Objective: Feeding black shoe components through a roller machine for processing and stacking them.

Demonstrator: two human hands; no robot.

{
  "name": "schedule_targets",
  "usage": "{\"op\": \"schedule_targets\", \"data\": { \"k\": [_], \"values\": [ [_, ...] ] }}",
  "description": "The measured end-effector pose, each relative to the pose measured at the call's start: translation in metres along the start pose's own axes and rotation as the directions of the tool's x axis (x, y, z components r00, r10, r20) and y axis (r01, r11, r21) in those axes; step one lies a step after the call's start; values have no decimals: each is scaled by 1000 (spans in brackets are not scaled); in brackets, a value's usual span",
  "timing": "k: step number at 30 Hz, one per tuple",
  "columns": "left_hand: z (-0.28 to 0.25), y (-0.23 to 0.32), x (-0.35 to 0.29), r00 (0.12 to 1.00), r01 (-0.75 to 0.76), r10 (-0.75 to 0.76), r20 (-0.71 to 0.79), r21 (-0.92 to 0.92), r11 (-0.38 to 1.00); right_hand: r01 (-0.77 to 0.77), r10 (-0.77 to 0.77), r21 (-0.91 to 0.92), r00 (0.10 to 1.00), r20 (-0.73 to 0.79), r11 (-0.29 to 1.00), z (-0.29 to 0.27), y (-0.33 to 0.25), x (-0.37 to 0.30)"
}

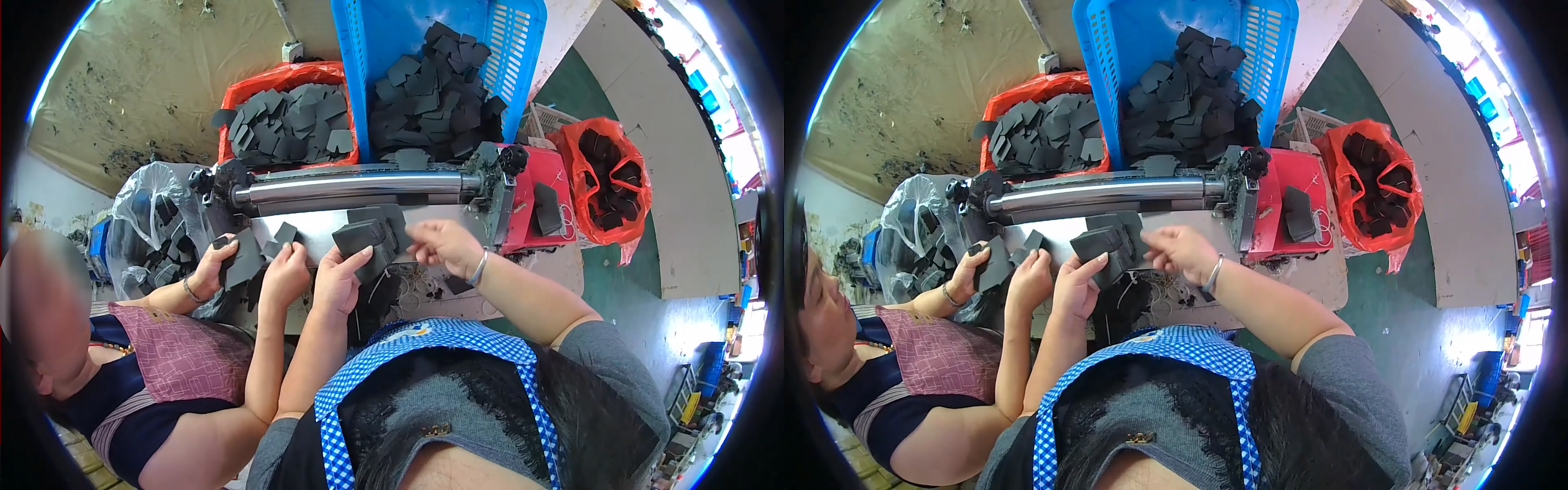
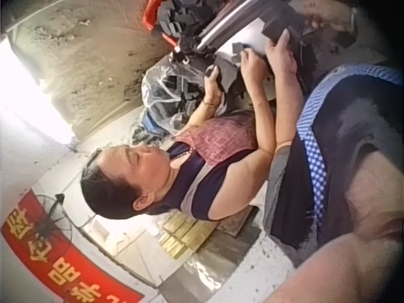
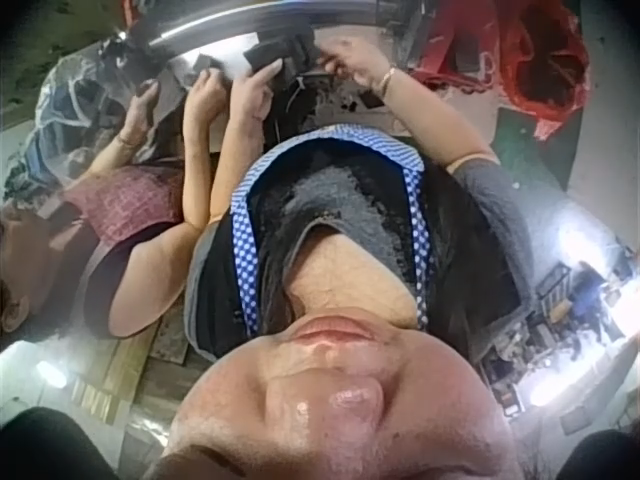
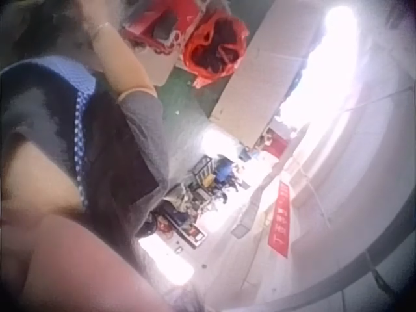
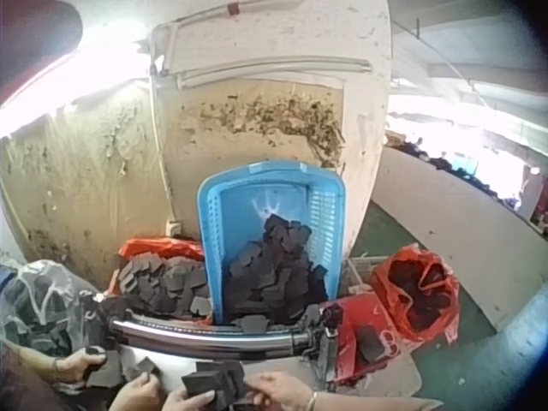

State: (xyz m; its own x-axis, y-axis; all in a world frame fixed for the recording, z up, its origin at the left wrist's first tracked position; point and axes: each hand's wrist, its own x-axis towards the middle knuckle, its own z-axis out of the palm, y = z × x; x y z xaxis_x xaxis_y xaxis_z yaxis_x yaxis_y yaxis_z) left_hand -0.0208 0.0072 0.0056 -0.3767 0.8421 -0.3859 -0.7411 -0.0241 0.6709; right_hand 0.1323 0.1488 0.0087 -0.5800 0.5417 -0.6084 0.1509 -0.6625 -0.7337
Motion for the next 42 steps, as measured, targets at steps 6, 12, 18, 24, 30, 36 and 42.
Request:
{"op": "schedule_targets", "data": {
  "k": [6, 12, 18, 24, 30, 36, 42],
  "values": [
    [4, 2, 0, 1000, 30, -30, 0, -2, 1000, -46, 54, 86, 994, -96, 995, -14, -5, 16],
    [-3, -3, -2, 992, 92, -92, 83, -2, 996, 39, 12, -184, 963, 270, 982, 7, -2, -6],
    [-1, -1, -6, 992, 114, -111, 52, -70, 991, -149, 149, -23, 945, 290, 989, 2, 8, -2],
    [4, 2, -8, 999, 37, -39, -30, -62, 997, -58, 81, 236, 993, -86, 970, -9, 3, 9],
    [3, 0, -10, 996, 84, -81, 35, -87, 993, -50, 92, -146, 951, 296, 988, 9, 2, -6],
    [-1, -1, -10, 995, 89, -86, 45, -65, 994, -176, 172, 24, 977, 129, 984, 8, 1, -7],
    [3, -1, -15, 1000, -3, 3, -7, -41, 999, -31, 44, 172, 997, -67, 985, 0, -2, 8]
  ]
}}
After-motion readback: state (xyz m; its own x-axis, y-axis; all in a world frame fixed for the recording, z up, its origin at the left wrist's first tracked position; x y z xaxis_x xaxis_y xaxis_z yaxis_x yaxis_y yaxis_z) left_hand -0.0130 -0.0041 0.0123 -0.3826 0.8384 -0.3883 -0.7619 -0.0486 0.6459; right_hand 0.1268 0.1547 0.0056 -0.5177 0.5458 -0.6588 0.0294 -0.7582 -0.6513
